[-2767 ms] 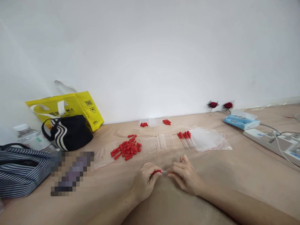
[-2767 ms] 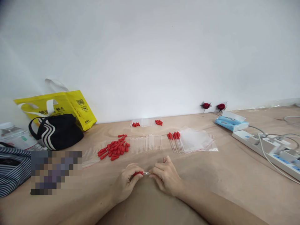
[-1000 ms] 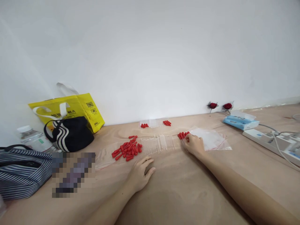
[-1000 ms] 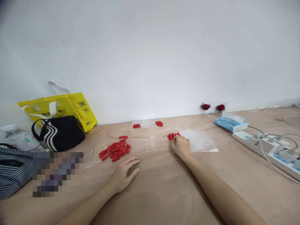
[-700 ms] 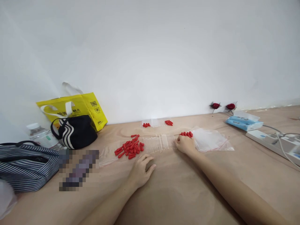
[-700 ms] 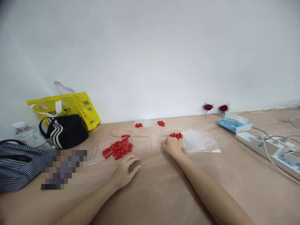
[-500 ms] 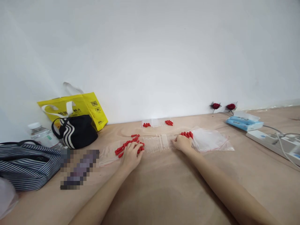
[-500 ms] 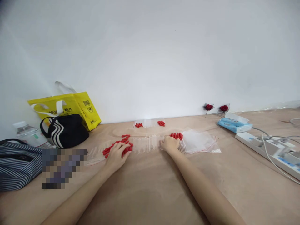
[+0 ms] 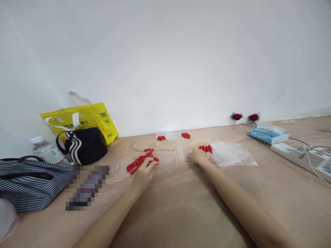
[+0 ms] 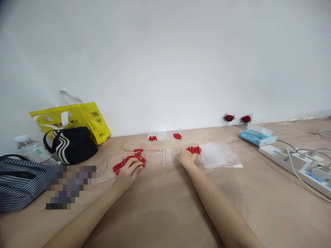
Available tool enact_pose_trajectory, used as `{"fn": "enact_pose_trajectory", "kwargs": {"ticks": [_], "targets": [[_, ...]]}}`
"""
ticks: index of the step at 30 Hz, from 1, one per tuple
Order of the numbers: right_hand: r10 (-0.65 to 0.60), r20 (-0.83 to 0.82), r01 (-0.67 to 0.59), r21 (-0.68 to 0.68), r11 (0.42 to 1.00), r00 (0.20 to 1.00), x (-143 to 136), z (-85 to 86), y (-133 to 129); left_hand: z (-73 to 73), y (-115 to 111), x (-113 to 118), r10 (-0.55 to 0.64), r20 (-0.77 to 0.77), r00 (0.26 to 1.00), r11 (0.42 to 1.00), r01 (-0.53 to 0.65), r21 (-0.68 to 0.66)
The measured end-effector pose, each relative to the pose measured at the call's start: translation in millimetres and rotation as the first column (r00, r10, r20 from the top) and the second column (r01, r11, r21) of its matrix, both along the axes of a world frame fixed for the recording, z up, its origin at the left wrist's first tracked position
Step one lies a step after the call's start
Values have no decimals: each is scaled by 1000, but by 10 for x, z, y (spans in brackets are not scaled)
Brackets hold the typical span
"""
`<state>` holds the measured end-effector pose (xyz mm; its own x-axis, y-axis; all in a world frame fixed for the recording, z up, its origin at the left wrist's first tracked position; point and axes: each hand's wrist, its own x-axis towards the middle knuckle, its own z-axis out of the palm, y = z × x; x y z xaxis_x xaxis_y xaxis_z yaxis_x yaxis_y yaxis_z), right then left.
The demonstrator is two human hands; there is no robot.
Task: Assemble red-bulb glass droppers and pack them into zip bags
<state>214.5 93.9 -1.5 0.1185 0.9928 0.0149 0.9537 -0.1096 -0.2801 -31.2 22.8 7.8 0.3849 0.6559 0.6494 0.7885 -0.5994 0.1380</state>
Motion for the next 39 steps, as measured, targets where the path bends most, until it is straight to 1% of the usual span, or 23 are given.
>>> {"fn": "enact_pose_trajectory", "kwargs": {"ticks": [2,5,7,9,10,11,13,14,15,16,18,20,24,29,34,39], "targets": [[5,-10,-5,39,999,1000,-8,14,-19,-16,-126,90,-117,25,993,992,118,-36],[40,-23,-37,134,990,999,10,45,-82,-64,-302,218,-279,43,959,942,283,-180],[87,-24,-80,205,976,996,48,47,-156,-104,-384,269,-320,79,944,905,329,-268],[184,-33,-168,278,946,982,107,10,-262,-139,-430,290,-317,118,941,884,338,-322],[266,-41,-239,325,915,963,142,-25,-328,-153,-441,293,-305,130,943,881,332,-338],[364,-46,-321,377,869,930,178,-70,-401,-166,-445,293,-290,135,948,879,319,-353],[555,-29,-474,483,736,831,250,-169,-557,-185,-437,293,-241,129,962,890,272,-367],[614,-10,-523,515,679,789,282,-216,-633,-192,-427,296,-208,116,971,897,237,-373],[653,11,-558,531,638,757,308,-254,-703,-197,-415,303,-172,99,980,903,197,-382],[678,31,-584,536,609,735,327,-283,-765,-201,-402,315,-138,81,987,905,159,-395],[706,62,-625,524,579,706,344,-310,-857,-202,-376,350,-97,56,994,897,111,-428],[723,65,-649,501,573,688,330,-303,-909,-197,-353,392,-100,58,993,887,115,-446],[733,3,-641,488,593,680,238,-263,-954,-182,-339,450,-125,125,984,898,166,-407],[736,-21,-631,498,595,677,133,-258,-985,-174,-357,450,-104,166,981,897,165,-410],[752,-24,-642,504,578,659,117,-258,-993,-140,-371,478,-109,164,980,878,172,-447],[752,51,-652,538,534,657,117,-256,-1002,-105,-394,524,-84,230,969,842,193,-503]]}}
